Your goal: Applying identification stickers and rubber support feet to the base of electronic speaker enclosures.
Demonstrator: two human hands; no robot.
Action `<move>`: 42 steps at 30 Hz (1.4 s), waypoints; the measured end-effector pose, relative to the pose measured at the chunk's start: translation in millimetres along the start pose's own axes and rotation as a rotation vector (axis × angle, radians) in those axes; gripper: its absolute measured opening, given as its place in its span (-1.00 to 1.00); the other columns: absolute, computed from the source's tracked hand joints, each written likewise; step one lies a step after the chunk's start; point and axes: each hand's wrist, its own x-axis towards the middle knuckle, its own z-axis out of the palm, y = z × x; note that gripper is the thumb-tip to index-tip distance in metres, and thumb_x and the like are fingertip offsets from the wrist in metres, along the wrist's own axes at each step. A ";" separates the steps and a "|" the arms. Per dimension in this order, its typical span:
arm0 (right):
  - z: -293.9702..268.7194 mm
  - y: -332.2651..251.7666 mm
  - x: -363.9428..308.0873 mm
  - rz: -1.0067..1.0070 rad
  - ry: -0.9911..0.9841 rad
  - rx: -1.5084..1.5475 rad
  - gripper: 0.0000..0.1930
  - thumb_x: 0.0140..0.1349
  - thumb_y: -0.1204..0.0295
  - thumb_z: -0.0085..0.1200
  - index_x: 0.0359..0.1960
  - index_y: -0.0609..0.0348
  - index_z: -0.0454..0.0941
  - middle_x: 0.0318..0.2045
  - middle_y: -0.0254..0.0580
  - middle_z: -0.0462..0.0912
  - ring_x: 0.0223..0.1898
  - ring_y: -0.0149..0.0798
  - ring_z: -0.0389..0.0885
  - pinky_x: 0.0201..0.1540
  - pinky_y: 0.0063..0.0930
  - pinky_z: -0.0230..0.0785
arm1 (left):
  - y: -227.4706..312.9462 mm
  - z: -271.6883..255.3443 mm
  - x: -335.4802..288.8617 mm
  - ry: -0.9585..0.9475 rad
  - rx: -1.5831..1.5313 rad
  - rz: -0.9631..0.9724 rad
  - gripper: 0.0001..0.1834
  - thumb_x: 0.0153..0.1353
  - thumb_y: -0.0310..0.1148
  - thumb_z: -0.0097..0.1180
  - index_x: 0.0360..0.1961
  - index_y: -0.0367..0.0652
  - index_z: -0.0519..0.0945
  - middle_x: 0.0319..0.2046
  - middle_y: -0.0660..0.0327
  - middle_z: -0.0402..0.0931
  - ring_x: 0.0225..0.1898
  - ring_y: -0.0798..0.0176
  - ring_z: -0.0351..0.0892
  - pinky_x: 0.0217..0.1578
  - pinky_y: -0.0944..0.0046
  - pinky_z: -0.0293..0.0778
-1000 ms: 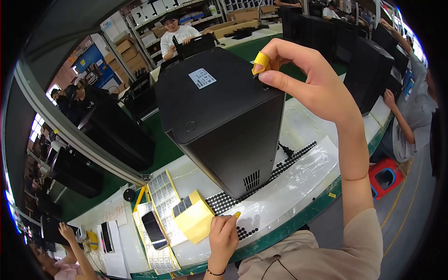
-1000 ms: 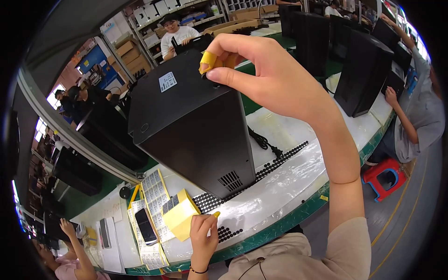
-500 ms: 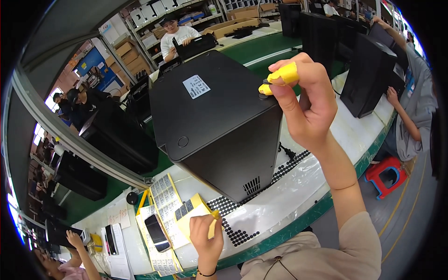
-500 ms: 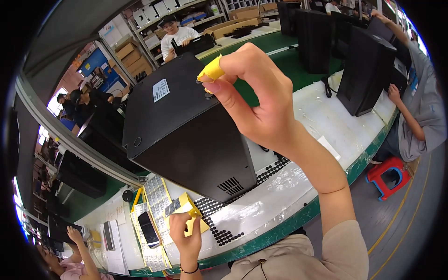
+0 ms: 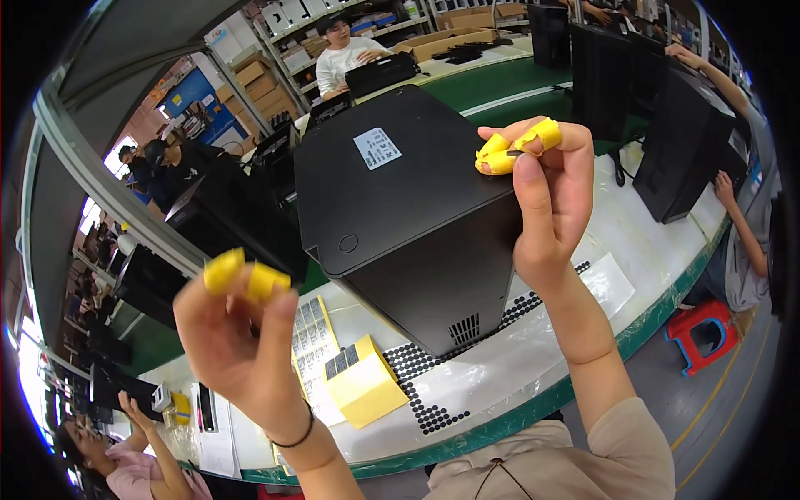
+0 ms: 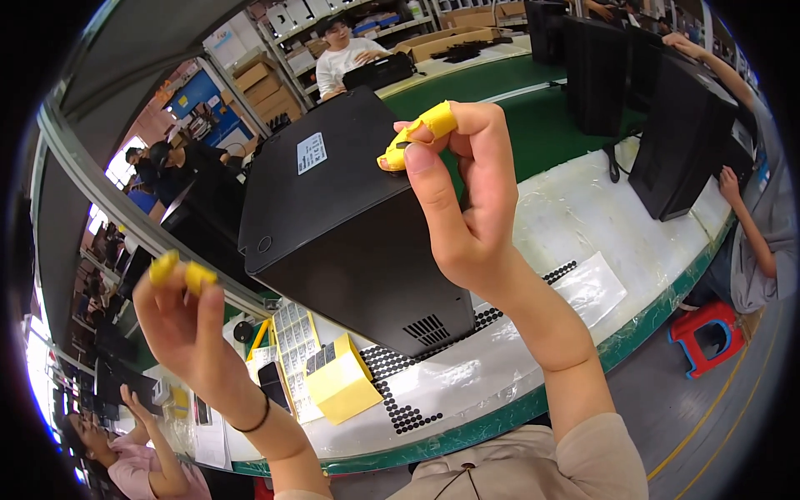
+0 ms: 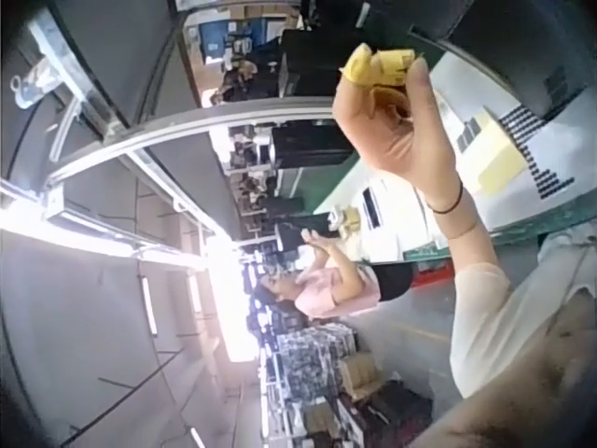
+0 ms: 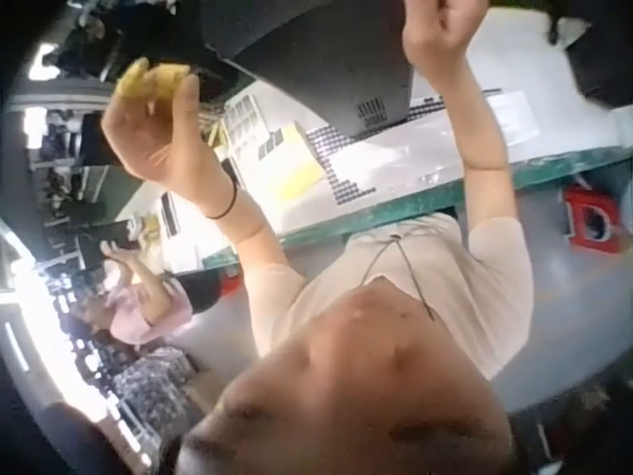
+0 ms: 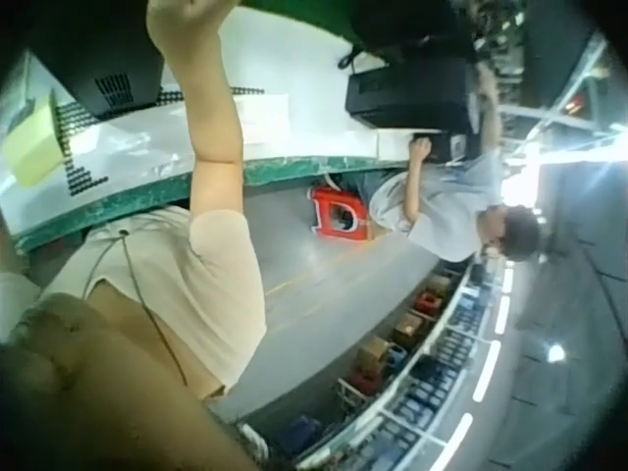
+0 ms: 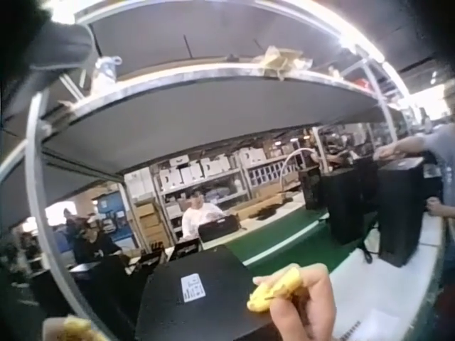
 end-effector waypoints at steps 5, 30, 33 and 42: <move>-5.0 -1.1 -1.4 0.025 -0.023 -0.066 -0.89 0.34 0.54 -0.18 -0.14 0.23 0.24 -0.23 -0.08 0.46 -0.24 -0.35 0.49 0.15 -0.16 0.35 | -2.0 10.0 30.8 -0.314 0.017 -0.117 -0.58 0.00 -0.60 0.32 -0.07 -0.21 0.51 -0.27 0.32 0.58 -0.31 0.59 0.47 -0.46 0.62 0.16; -4.4 3.0 -0.9 0.019 -0.021 0.033 -0.83 0.33 0.55 -0.06 -0.11 0.29 0.27 -0.18 -0.16 0.37 -0.24 -0.40 0.50 -0.11 -0.53 0.43 | 18.0 19.7 22.0 -0.331 0.375 0.207 -0.74 -0.17 -0.64 0.26 -0.35 -0.25 0.62 -0.45 0.23 0.56 -0.45 0.29 0.34 -0.48 0.42 0.19; -5.0 -0.6 16.0 0.179 -0.068 0.124 -0.88 0.33 0.52 -0.02 -0.17 0.29 0.35 -0.33 -0.27 0.47 -0.32 -0.48 0.50 -0.17 -0.59 0.42 | 10.3 18.1 7.3 -0.284 0.445 0.271 -0.71 -0.18 -0.63 0.28 -0.32 -0.28 0.61 -0.43 0.16 0.57 -0.43 0.19 0.35 -0.40 0.35 0.27; -13.0 99.2 87.1 0.317 -0.488 -0.394 -0.78 0.22 0.34 0.16 -0.25 0.25 0.55 -0.31 -0.31 0.60 -0.24 -0.41 0.56 -0.07 -0.53 0.38 | -4.1 23.7 -16.1 -0.222 0.620 0.486 -0.66 0.00 -0.56 0.26 -0.14 -0.25 0.54 -0.20 0.08 0.62 -0.21 0.12 0.40 -0.13 0.24 0.30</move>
